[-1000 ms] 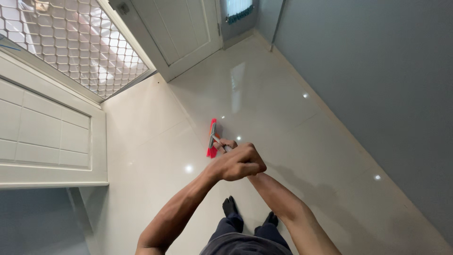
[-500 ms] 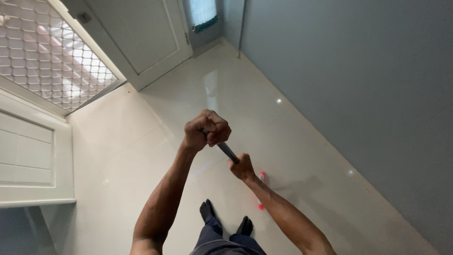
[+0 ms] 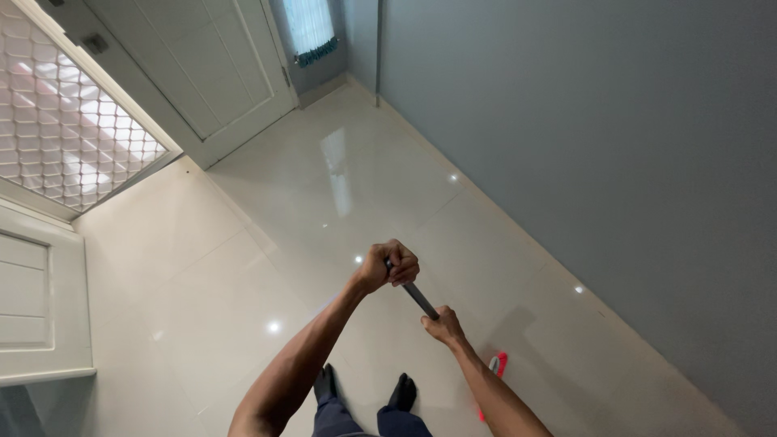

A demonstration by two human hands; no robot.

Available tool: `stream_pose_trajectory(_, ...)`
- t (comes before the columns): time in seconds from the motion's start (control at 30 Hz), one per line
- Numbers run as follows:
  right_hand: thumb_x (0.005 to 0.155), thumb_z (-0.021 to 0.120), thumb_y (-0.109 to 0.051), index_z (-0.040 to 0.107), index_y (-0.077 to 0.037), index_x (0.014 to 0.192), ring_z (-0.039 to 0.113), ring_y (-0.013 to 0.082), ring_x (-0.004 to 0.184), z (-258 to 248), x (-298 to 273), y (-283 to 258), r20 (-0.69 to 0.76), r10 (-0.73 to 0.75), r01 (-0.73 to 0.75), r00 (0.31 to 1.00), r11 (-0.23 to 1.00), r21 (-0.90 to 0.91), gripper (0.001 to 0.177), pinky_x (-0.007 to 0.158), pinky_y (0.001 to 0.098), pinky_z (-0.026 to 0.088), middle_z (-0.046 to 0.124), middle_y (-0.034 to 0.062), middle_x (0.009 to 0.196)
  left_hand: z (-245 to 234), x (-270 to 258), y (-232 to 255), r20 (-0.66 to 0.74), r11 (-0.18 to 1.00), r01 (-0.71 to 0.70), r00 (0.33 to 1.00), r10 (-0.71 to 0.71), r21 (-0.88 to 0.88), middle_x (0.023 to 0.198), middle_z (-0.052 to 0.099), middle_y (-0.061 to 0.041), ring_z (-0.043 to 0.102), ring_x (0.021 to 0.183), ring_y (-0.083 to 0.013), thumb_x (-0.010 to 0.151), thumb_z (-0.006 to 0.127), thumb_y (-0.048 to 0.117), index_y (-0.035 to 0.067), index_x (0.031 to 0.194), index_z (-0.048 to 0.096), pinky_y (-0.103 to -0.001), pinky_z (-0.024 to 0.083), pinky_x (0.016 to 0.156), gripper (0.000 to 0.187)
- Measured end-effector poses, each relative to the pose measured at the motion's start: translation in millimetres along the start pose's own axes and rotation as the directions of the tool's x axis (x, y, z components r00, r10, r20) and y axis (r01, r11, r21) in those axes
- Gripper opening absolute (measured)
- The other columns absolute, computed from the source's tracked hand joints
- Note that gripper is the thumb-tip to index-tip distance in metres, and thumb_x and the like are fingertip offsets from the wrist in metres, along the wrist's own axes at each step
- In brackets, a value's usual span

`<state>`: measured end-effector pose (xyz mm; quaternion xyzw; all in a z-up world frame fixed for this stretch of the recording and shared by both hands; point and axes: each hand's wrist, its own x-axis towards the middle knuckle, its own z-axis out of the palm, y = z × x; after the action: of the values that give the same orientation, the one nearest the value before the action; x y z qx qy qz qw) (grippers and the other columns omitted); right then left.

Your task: The person uses a floor squeegee to move water across a tiled floor toward a doorway.

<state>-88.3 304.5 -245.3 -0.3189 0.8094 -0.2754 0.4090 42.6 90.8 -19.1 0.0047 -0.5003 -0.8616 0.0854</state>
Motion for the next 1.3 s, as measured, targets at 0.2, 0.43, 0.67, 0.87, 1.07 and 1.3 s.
stream_pose_trajectory(0.2, 0.080, 0.068, -0.022, 0.037, -0.011, 0.052, 0.035, 0.0073, 0.046, 46, 24, -93, 0.001, -0.172, 0.172, 0.985, 0.984, 0.051, 0.043, 0.043, 0.0319, 0.030, 0.040, -0.0049, 0.049, -27, -41, 85, -0.005, 0.992, -0.043, 0.999, 0.044, 0.122, 0.043, 0.031, -0.002, 0.027, 0.041, -0.0140, 0.069, 0.035, 0.021, 0.014, 0.047, 0.033, -0.030, 0.027, 0.043, 0.023)
stream_pose_trajectory(0.43, 0.095, 0.062, -0.023, 0.040, -0.008, 0.059, 0.034, 0.0067, 0.051, 135, 49, -231, -0.010, -0.506, 0.478, 0.863, 0.809, 0.341, 0.045, 0.045, 0.0294, 0.030, 0.036, -0.0065, 0.054, -69, -122, 191, 0.097, 0.946, -0.157, 0.986, 0.134, 0.283, 0.045, 0.031, -0.001, 0.026, 0.042, -0.0106, 0.067, 0.038, 0.019, 0.013, 0.048, 0.031, -0.029, 0.023, 0.040, 0.021)
stream_pose_trajectory(0.67, 0.097, 0.052, -0.011, 0.051, -0.011, 0.077, 0.045, 0.0042, 0.061, 168, 35, -341, 0.041, -0.487, 0.352, 0.872, 0.685, 0.638, 0.020, 0.054, 0.0261, 0.044, 0.047, -0.0061, 0.066, -47, -157, 210, 0.210, 0.781, -0.144, 0.978, 0.017, 0.608, 0.053, 0.023, 0.000, 0.024, 0.046, -0.0130, 0.065, 0.046, 0.021, 0.006, 0.056, 0.029, -0.033, 0.021, 0.043, 0.024)
stream_pose_trajectory(0.87, 0.102, 0.059, -0.012, 0.047, -0.006, 0.068, 0.048, 0.0062, 0.070, 160, 17, -337, -0.027, -0.674, 0.506, 0.738, 0.527, 0.683, 0.036, 0.067, 0.0261, 0.047, 0.047, -0.0030, 0.070, -23, -167, 177, 0.163, 0.716, -0.016, 0.977, -0.136, 0.698, 0.051, 0.022, 0.000, 0.015, 0.049, -0.0141, 0.066, 0.047, 0.021, 0.006, 0.053, 0.028, -0.036, 0.014, 0.048, 0.027)
stream_pose_trajectory(1.07, 0.094, 0.055, -0.011, 0.045, -0.010, 0.073, 0.043, 0.0048, 0.069, 110, -27, -317, 0.034, -0.678, 0.525, 0.734, 0.599, 0.605, 0.024, 0.060, 0.0244, 0.040, 0.043, -0.0061, 0.071, 28, -155, 187, 0.283, 0.794, -0.178, 0.959, 0.008, 0.581, 0.048, 0.026, -0.002, 0.021, 0.044, -0.0133, 0.064, 0.046, 0.019, 0.006, 0.053, 0.028, -0.033, 0.017, 0.045, 0.024)
stream_pose_trajectory(1.3, 0.083, 0.060, -0.014, 0.043, -0.004, 0.061, 0.040, 0.0096, 0.052, 82, -73, -208, -0.316, -0.586, 0.648, 0.746, 0.748, 0.144, 0.030, 0.046, 0.0321, 0.034, 0.043, 0.0016, 0.054, 69, -120, 160, 0.348, 0.918, -0.309, 0.913, 0.213, 0.249, 0.044, 0.035, -0.002, 0.028, 0.041, -0.0115, 0.064, 0.045, 0.017, 0.009, 0.049, 0.035, -0.030, 0.020, 0.042, 0.019)
